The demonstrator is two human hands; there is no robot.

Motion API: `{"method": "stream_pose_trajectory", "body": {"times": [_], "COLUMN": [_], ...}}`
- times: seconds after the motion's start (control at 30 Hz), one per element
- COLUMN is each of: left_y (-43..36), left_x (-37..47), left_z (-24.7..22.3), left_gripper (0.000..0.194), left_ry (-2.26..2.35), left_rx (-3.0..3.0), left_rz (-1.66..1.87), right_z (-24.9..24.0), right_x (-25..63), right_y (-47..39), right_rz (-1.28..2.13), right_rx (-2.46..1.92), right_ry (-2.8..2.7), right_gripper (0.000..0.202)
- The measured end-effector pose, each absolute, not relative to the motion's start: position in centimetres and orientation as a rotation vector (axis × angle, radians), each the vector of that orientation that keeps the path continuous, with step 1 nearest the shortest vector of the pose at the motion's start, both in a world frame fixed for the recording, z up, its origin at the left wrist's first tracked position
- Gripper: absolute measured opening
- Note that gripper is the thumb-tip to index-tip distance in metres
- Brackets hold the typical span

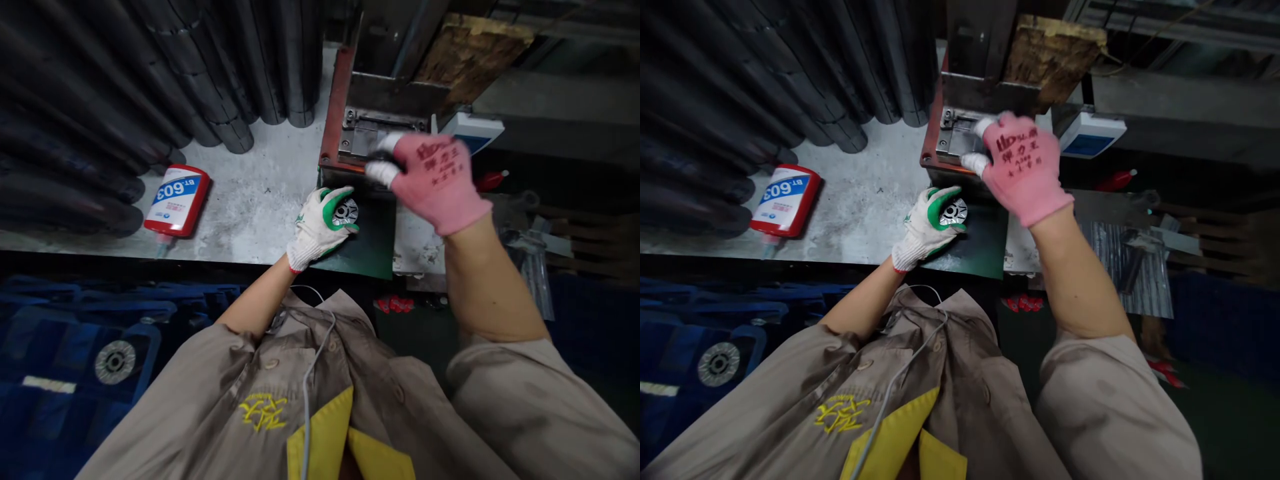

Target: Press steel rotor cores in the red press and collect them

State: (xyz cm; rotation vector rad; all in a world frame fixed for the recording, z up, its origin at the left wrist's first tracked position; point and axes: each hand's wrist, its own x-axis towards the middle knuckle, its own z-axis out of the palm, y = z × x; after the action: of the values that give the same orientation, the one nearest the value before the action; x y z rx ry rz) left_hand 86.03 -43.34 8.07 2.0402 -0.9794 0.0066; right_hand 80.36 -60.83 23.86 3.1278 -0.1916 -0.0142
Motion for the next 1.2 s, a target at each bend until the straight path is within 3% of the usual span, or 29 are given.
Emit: {"method": "stream_pose_trajectory", "body": {"times": [0.17, 0.33, 0.53, 0.73, 0.97, 1.2], "left_y": [-42.6, -42.9, -43.6, -43.3, -44.8, -45.2], "left_x": [86.4, 86.0, 85.8, 85.9, 85.2, 84.2], "left_z": [8.8, 8.6, 8.2, 9.7, 10.3, 10.6], "left_gripper": [0.091, 0.086, 0.071, 0.069, 0.045, 0.05], "left_ry": [-1.121, -1.141, -1.157, -1.163, -0.851, -0.824], "left_rx": [1.951, 2.034, 2.116, 2.109, 2.089, 2.254], "left_rz": [-0.054, -0.031, 0.001, -0.096, -0.058, -0.039], "right_z": [24.8, 22.0, 18.6, 21.0, 24.4, 21.7], "right_x": [81.7, 79.3, 78.4, 79.4, 81.1, 81.0], "right_y": [-60.6, -60.3, -57.2, -56.2, -60.5, -62.7], "right_rz": [0.011, 0.056, -0.545, -0.699, 0.074, 0.358], "right_rx": [2.893, 3.112, 3.089, 2.965, 3.002, 3.064], "right_ry": [-0.367, -0.208, 0.002, 0.052, -0.479, -0.189], "right_gripper": [0.04, 0.04, 0.033, 0.033, 0.06, 0.055]}}
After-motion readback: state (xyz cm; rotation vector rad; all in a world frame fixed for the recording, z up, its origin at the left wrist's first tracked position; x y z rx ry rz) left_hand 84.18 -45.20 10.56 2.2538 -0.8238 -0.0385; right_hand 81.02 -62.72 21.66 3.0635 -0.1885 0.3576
